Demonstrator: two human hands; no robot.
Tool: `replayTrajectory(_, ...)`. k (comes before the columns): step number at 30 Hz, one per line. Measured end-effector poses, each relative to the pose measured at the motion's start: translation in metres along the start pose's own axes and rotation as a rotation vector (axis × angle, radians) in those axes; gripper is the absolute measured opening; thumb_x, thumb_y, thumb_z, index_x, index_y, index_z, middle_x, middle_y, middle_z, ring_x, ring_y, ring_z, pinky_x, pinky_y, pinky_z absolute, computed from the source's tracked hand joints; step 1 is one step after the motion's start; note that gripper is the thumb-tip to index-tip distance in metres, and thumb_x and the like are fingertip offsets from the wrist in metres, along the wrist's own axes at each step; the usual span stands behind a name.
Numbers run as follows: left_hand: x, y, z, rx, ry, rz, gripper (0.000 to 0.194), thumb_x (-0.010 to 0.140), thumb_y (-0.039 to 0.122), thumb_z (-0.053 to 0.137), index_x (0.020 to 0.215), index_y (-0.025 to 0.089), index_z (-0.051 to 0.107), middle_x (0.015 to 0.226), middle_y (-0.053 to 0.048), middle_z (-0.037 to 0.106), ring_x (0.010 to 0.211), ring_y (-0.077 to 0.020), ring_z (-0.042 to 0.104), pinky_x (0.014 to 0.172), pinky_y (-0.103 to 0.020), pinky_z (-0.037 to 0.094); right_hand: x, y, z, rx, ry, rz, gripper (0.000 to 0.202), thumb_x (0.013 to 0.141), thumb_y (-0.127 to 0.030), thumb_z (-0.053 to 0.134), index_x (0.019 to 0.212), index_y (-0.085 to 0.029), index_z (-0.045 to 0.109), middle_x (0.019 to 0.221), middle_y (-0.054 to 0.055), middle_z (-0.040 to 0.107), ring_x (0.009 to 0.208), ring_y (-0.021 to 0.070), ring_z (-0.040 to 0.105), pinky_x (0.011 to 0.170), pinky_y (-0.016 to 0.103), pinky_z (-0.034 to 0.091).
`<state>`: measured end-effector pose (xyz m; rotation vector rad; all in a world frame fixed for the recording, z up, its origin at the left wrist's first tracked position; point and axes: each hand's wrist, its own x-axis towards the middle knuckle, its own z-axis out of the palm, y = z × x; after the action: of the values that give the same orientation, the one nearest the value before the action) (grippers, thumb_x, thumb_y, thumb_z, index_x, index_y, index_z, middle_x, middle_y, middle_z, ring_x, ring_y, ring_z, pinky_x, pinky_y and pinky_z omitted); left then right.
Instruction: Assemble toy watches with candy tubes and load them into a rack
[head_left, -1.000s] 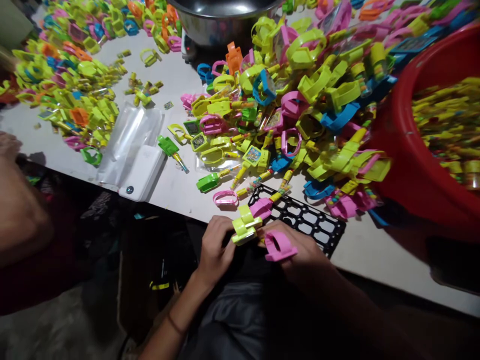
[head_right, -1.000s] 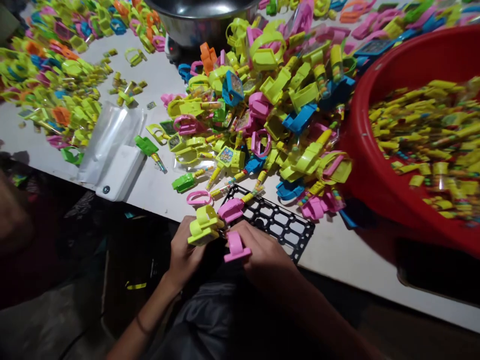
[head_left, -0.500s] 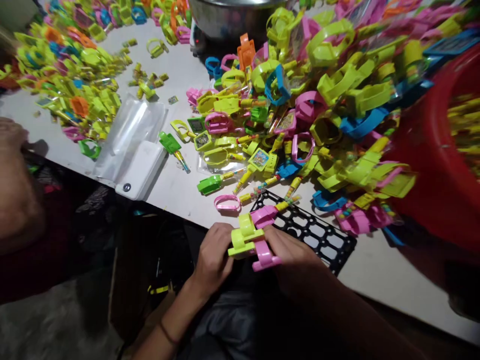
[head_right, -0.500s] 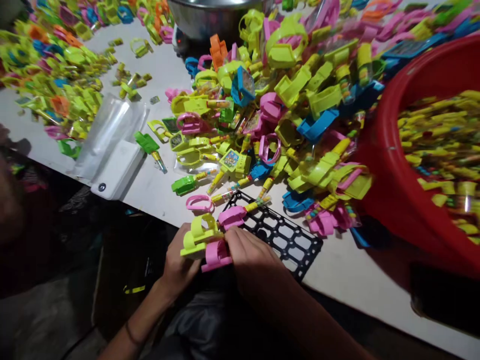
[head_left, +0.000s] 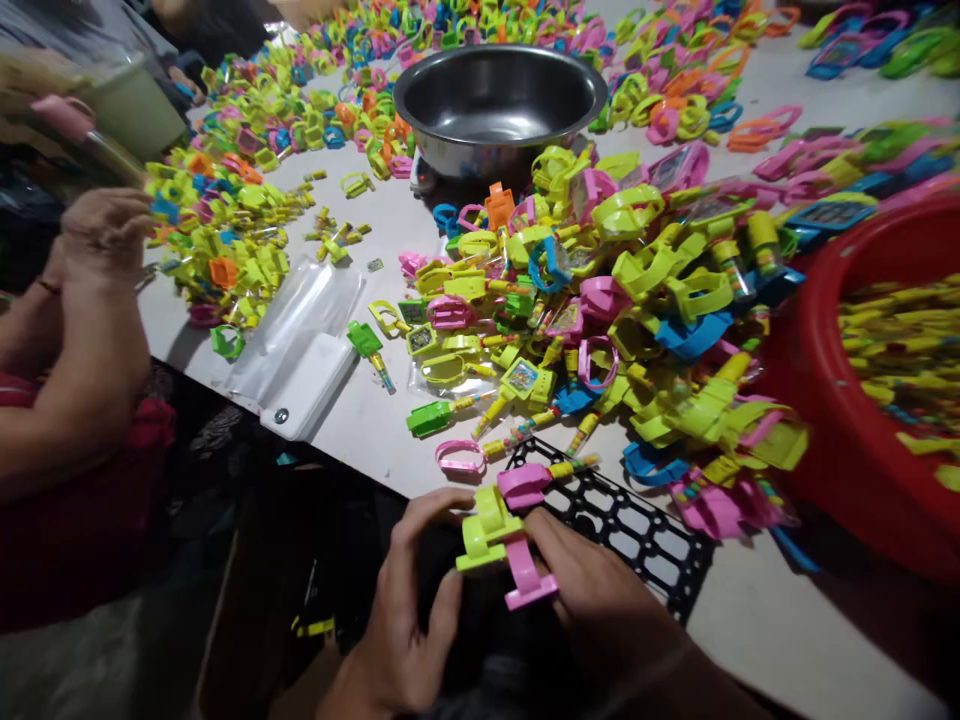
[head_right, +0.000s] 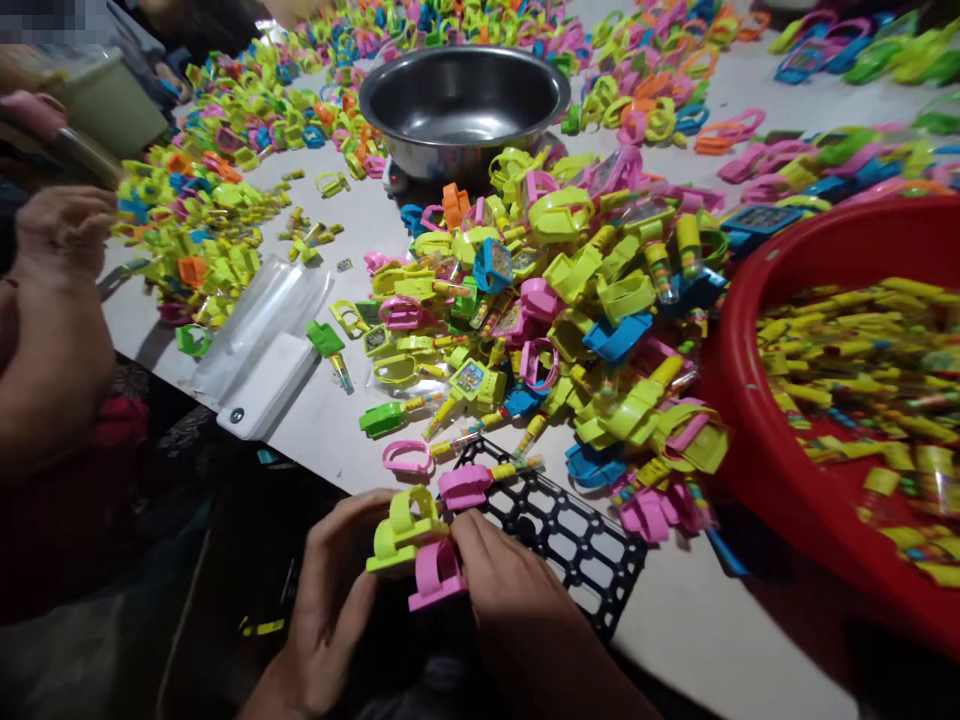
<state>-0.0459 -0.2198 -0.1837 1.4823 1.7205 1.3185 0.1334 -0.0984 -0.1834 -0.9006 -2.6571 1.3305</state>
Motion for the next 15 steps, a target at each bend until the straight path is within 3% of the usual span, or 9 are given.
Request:
replayTrajectory(2,0.002,0.008,0.004,-0.004,0.058,0.059,0.044,0.108,0.026,0.053,0.151,0.018,0.045,0.144,-0.015,0.055,0.135,-0.0211,0.057,0.114,-0.032,0.052,-0.001,0.0,0.004,-0.059,0.064,-0.033,0.024,0.1,-0.01,0.047,0.115,-0.021,0.061,0.103,0.007,0.076,0.093,0.0226,0.079,0.071,0.027,0.053)
replayTrajectory(6,0.009,0.013,0.009,0.126,0.091,0.238,0.037,0.105,0.013,0.06,0.141,0.014,0.055,0.133,-0.012,0.059,0.131,-0.0162,0.06,0.115,-0.025,0.052,0.001,-0.002,0.012,-0.233,0.251,-0.114,0.025,0.103,-0.009,0.044,0.112,-0.021,0.064,0.085,0.001,0.071,0.07,0.0185,0.076,0.056,0.029,0.046)
replayTrajectory(10,0.013,0.012,0.008,0.212,0.074,0.32,0.037,0.104,0.01,0.058,0.141,0.01,0.054,0.132,-0.012,0.058,0.137,-0.0175,0.057,0.119,-0.027,0.05,0.004,-0.002,0.016,-0.263,0.293,-0.11,0.021,0.101,-0.009,0.047,0.101,-0.022,0.064,0.073,-0.002,0.067,0.053,0.0164,0.067,0.053,0.029,0.046)
replayTrajectory(13,0.014,0.012,0.008,0.241,0.083,0.303,0.035,0.105,0.009,0.058,0.14,0.01,0.056,0.135,-0.012,0.058,0.137,-0.0162,0.057,0.121,-0.024,0.048,0.004,0.001,0.021,-0.273,0.318,-0.115,0.021,0.1,-0.007,0.047,0.098,-0.022,0.063,0.078,0.002,0.072,0.06,0.019,0.072,0.058,0.028,0.052)
replayTrajectory(15,0.015,0.014,0.008,0.225,0.099,0.286,0.034,0.104,0.009,0.058,0.139,0.01,0.058,0.135,-0.011,0.06,0.136,-0.016,0.058,0.119,-0.023,0.049,0.003,0.005,0.026,-0.286,0.34,-0.125,0.023,0.1,-0.006,0.046,0.108,-0.019,0.064,0.089,0.007,0.078,0.075,0.0225,0.078,0.066,0.028,0.058)
